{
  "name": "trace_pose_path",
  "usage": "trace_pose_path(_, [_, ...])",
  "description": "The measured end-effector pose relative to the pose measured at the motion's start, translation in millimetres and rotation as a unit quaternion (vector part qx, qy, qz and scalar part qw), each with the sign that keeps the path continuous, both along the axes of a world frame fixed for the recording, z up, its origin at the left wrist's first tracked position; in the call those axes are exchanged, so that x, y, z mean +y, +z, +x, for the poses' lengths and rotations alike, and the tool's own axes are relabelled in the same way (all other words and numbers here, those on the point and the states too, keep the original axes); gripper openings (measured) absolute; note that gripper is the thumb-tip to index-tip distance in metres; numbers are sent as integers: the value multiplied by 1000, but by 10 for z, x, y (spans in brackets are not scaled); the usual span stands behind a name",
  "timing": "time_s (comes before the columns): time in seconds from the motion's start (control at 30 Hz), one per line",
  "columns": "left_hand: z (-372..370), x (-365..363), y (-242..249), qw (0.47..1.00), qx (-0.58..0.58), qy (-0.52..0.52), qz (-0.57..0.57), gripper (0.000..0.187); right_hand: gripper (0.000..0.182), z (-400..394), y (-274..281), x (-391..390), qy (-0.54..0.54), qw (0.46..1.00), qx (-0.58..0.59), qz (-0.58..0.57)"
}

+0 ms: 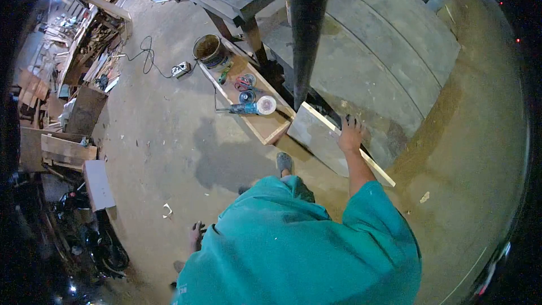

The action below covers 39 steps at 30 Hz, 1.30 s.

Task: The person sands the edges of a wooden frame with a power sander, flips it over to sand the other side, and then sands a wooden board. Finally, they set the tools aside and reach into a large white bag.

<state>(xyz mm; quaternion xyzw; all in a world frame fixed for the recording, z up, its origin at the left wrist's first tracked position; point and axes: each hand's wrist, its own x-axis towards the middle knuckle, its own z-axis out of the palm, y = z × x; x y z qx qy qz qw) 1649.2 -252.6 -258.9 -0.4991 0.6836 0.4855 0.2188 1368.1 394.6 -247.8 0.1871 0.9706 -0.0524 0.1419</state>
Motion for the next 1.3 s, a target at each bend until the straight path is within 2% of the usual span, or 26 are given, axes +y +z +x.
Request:
trace_pose_path(0.07, [-176, 82, 43, 1000, 3, -15, 3, 38, 71, 43, -71, 46, 20, 998, 49, -19])
trace_pose_path(0.1, [-287, 159, 90, 999, 0, -45, -15, 38, 71, 90, -47, 68, 20, 999, 45, -22])
trace_pose_path(0.13, [-425, 235, 152, 997, 0, -76, -33, 38, 64, 149, 28, 81, 28, 998, 41, -39])
trace_pose_path(0.17, [-536, 298, 191, 996, 1, -76, -37, 38, 56, 191, 65, 91, 36, 997, 38, -55])
trace_pose_path(0.2, [-622, 368, 229, 996, 6, -75, -39, 38, 56, 240, 41, 122, 38, 997, 39, -58])
trace_pose_path(0.27, [-709, 427, 241, 996, 7, -75, -43, 37, 44, 407, -62, 280, -26, 995, -89, -43])
trace_pose_path(0.3, [-735, 443, 215, 995, 11, -91, -37, 37, 44, 486, -202, 424, -25, 994, -93, -45])
trace_pose_path(0.4, [-811, 466, 219, 992, -4, -121, -35, 37, 34, 615, -127, 517, -15, 994, -89, -62])
trace_pose_path(0.53, [-954, 447, 244, 986, -7, -162, -39, 39, 35, 644, -90, 606, -11, 989, -112, -101])
trace_pose_path(0.63, [-1039, 392, 234, 988, 13, -149, -35, 40, 36, 668, -188, 659, 21, 986, -124, -110])
trace_pose_path(0.7, [-1049, 374, 304, 987, 16, -156, -33, 41, 35, 752, -308, 705, 25, 989, -94, -110])
trace_pose_path(0.8, [-1097, 350, 245, 983, 5, -183, -26, 40, 33, 765, -71, 671, 17, 993, -28, -118])
trace_pose_path(0.93, [-1083, 314, 103, 984, 9, -178, -14, 39, 33, 791, -109, 730, 19, 993, -57, -101])
trace_pose_path(1.0, [-1118, 360, 175, 986, 3, -164, -9, 39, 33, 847, -186, 717, -15, 996, -73, -58])
trace_pose_path(1.13, [-1111, 373, 162, 985, 11, -169, -11, 39, 35, 853, -169, 645, -7, 996, -90, -3])
trace_pose_path(1.2, [-1125, 380, 138, 985, -9, -172, -10, 38, 41, 863, -96, 630, 38, 991, 53, 118])
trace_pose_path(1.3, [-1079, 344, -26, 986, 11, -168, -9, 37, 48, 735, 23, 726, -3, 989, 66, 130])
